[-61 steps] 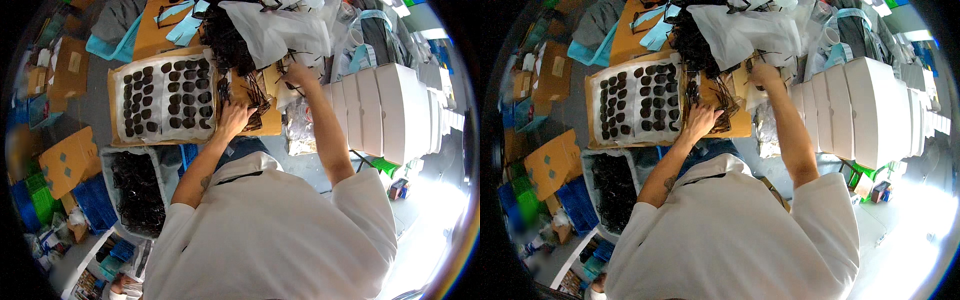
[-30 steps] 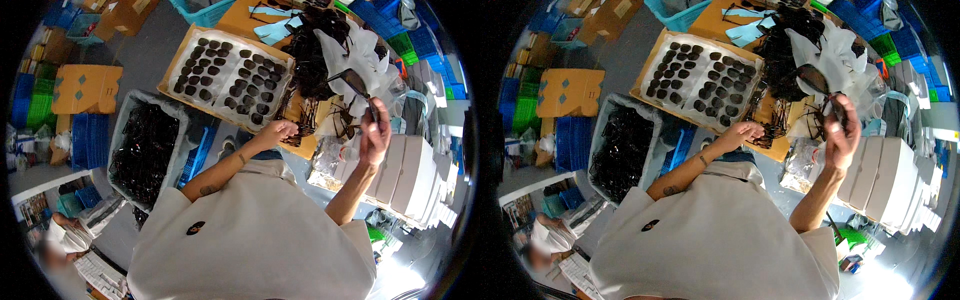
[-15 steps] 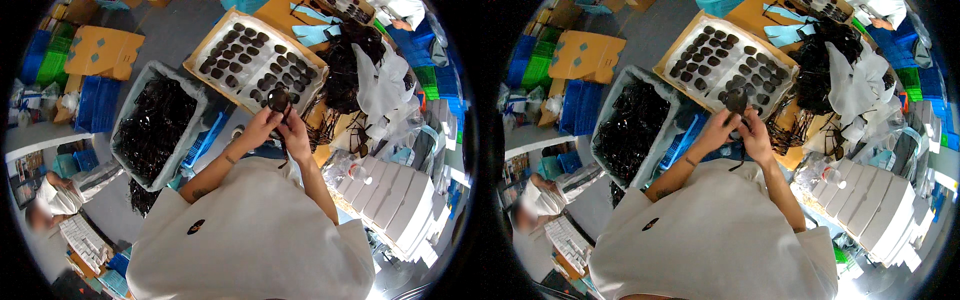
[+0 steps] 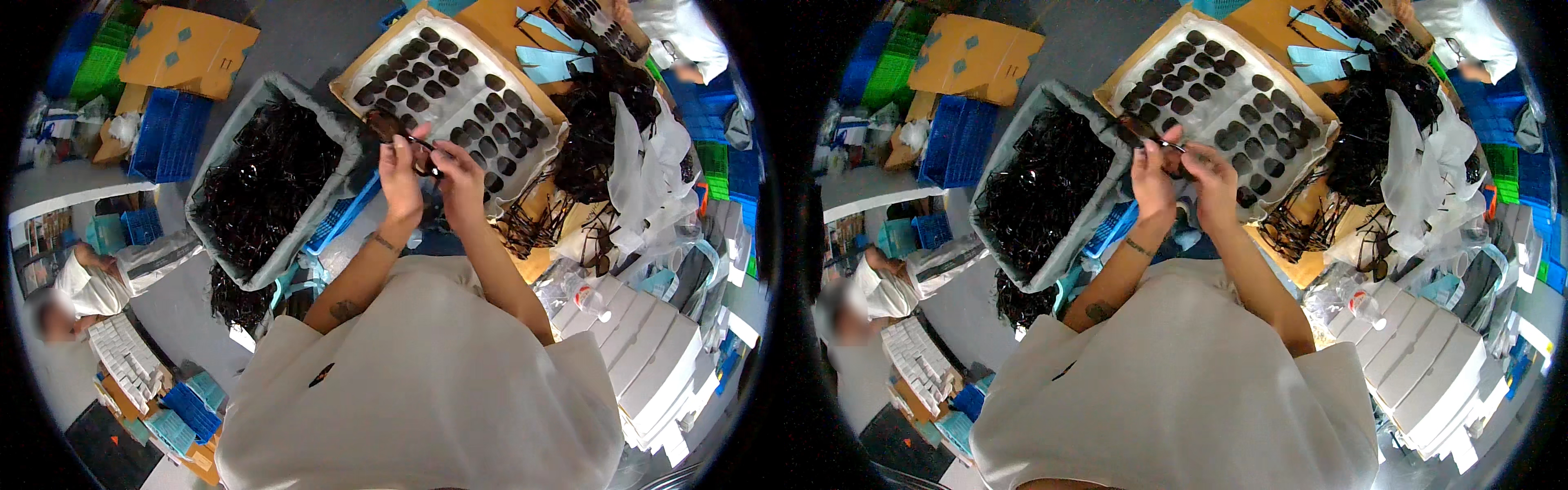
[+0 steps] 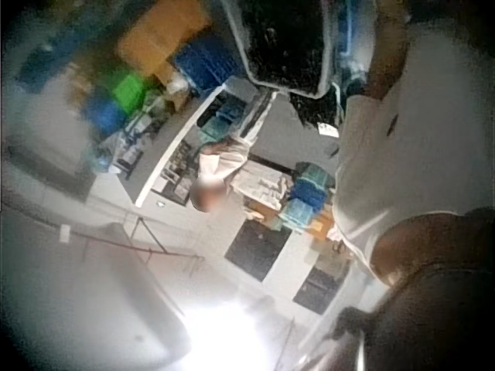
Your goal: The person assembles sunglasses by picking up lenses and frames from a tray and bin, then snapping them together. The person places the completed sunglasses into a pile on the table. The person repeats this process for multiple pairs.
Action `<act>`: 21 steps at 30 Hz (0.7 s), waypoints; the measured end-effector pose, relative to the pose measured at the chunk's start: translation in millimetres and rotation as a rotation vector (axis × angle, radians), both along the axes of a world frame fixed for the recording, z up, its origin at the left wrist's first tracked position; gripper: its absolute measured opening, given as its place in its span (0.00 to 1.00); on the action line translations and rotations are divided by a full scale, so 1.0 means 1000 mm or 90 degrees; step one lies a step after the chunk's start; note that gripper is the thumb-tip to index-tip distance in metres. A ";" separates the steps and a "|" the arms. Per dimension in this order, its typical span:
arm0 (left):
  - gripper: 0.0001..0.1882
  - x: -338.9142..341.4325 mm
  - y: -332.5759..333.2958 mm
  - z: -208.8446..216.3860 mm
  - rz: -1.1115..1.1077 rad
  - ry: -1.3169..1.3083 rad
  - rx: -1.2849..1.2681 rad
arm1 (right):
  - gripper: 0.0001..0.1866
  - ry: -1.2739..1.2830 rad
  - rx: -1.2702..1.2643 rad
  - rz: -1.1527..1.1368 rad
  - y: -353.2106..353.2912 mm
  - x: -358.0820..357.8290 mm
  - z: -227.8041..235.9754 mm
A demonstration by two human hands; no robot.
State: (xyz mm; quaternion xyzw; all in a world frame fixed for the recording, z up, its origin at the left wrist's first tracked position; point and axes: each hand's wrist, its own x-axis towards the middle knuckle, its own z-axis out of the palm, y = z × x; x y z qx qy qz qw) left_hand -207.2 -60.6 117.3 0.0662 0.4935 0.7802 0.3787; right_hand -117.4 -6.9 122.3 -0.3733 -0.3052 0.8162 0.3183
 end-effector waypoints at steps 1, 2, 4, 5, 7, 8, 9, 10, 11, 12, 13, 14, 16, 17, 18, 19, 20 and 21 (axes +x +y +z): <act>0.22 -0.008 0.007 -0.006 0.115 -0.100 0.027 | 0.17 0.059 -0.074 0.006 0.007 -0.006 0.006; 0.23 -0.024 0.005 -0.006 0.117 -0.139 0.064 | 0.17 0.117 -0.149 0.005 0.016 -0.010 0.009; 0.23 -0.048 -0.012 -0.003 0.138 -0.121 0.101 | 0.17 0.157 -0.128 0.002 0.039 -0.010 -0.029; 0.23 -0.061 -0.024 -0.007 0.104 -0.105 0.113 | 0.18 0.126 -0.122 -0.011 0.046 -0.012 -0.037; 0.23 -0.083 -0.050 -0.008 0.056 -0.065 0.096 | 0.15 0.058 -0.117 -0.024 0.060 -0.013 -0.052; 0.22 -0.089 -0.059 -0.010 0.080 -0.081 0.112 | 0.16 0.023 -0.086 -0.001 0.067 -0.015 -0.056; 0.20 -0.093 -0.072 -0.010 0.107 -0.092 0.076 | 0.16 -0.012 -0.056 0.022 0.074 -0.017 -0.059; 0.19 -0.096 -0.083 -0.007 0.130 -0.102 0.040 | 0.17 -0.046 -0.026 0.042 0.078 -0.019 -0.062; 0.17 -0.101 -0.096 -0.015 0.129 -0.116 0.022 | 0.19 -0.094 0.054 0.092 0.080 -0.024 -0.058; 0.16 -0.104 -0.108 -0.024 0.124 -0.111 0.020 | 0.20 -0.109 0.098 0.111 0.085 -0.025 -0.065; 0.16 -0.106 -0.118 -0.031 0.113 -0.114 0.029 | 0.21 -0.123 0.141 0.129 0.092 -0.024 -0.077; 0.16 -0.105 -0.126 -0.034 0.104 -0.116 0.039 | 0.21 -0.136 0.184 0.147 0.097 -0.027 -0.084; 0.16 -0.098 -0.135 -0.038 0.097 -0.119 0.023 | 0.19 -0.409 0.453 0.137 0.105 -0.032 -0.095; 0.16 -0.095 -0.137 -0.038 0.092 -0.121 0.015 | 0.18 -0.546 0.588 0.128 0.109 -0.035 -0.099; 0.16 -0.092 -0.136 -0.038 0.091 -0.130 0.010 | 0.17 -0.565 0.611 0.117 0.115 -0.038 -0.104; 0.16 -0.088 -0.133 -0.037 0.089 -0.139 0.005 | 0.16 -0.584 0.633 0.105 0.124 -0.039 -0.111; 0.16 -0.083 -0.127 -0.031 0.086 -0.147 0.002 | 0.16 -0.603 0.656 0.091 0.132 -0.040 -0.117; 0.15 -0.077 -0.119 -0.025 0.105 -0.168 -0.038 | 0.12 -0.561 0.653 0.034 0.137 -0.042 -0.124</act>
